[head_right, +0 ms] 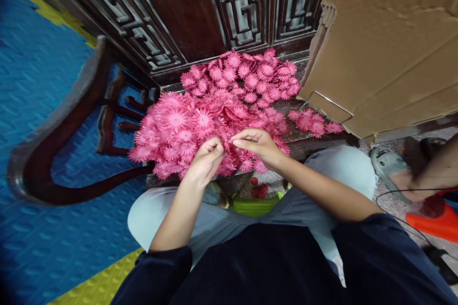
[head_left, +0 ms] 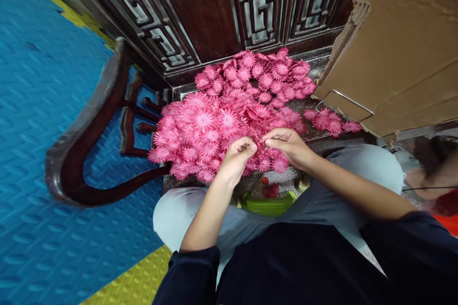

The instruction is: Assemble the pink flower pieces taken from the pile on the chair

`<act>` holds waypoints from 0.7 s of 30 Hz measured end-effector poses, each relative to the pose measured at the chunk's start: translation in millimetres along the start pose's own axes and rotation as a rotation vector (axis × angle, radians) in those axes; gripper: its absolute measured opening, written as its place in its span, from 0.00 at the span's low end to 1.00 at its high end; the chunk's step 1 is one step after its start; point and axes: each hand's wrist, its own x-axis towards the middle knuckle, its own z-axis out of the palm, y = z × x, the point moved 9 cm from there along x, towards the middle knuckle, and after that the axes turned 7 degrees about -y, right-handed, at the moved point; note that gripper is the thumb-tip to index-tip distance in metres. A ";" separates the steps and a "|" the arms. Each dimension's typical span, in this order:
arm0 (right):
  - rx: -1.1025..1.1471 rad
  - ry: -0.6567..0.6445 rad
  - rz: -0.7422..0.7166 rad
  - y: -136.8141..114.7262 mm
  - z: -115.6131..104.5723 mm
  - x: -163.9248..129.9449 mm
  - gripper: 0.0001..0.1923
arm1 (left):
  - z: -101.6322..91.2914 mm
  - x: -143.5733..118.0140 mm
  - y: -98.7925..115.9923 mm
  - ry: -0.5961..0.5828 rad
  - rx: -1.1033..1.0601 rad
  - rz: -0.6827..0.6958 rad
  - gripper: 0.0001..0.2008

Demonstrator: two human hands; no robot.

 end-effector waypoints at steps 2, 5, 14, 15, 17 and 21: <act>0.002 0.001 0.006 1.4 -0.2 0.2 0.07 | 0.0 -0.6 -1.7 -0.001 -0.013 -0.014 0.22; 0.014 0.005 0.024 3.8 -0.9 0.3 0.08 | 1.5 -1.3 -3.1 -0.016 -0.033 -0.020 0.22; 0.124 -0.075 0.064 5.9 4.7 1.6 0.09 | 12.2 -5.0 -12.5 -0.072 -0.104 -0.119 0.23; 0.132 -0.083 0.067 5.4 5.6 1.4 0.09 | 12.8 -5.3 -12.8 -0.072 -0.109 -0.124 0.23; 0.148 -0.099 0.071 4.8 7.6 1.2 0.09 | 13.9 -5.7 -13.5 -0.070 -0.117 -0.130 0.23; 0.165 -0.122 0.074 6.0 9.9 1.4 0.09 | 13.9 -5.6 -14.8 -0.041 -0.124 -0.117 0.25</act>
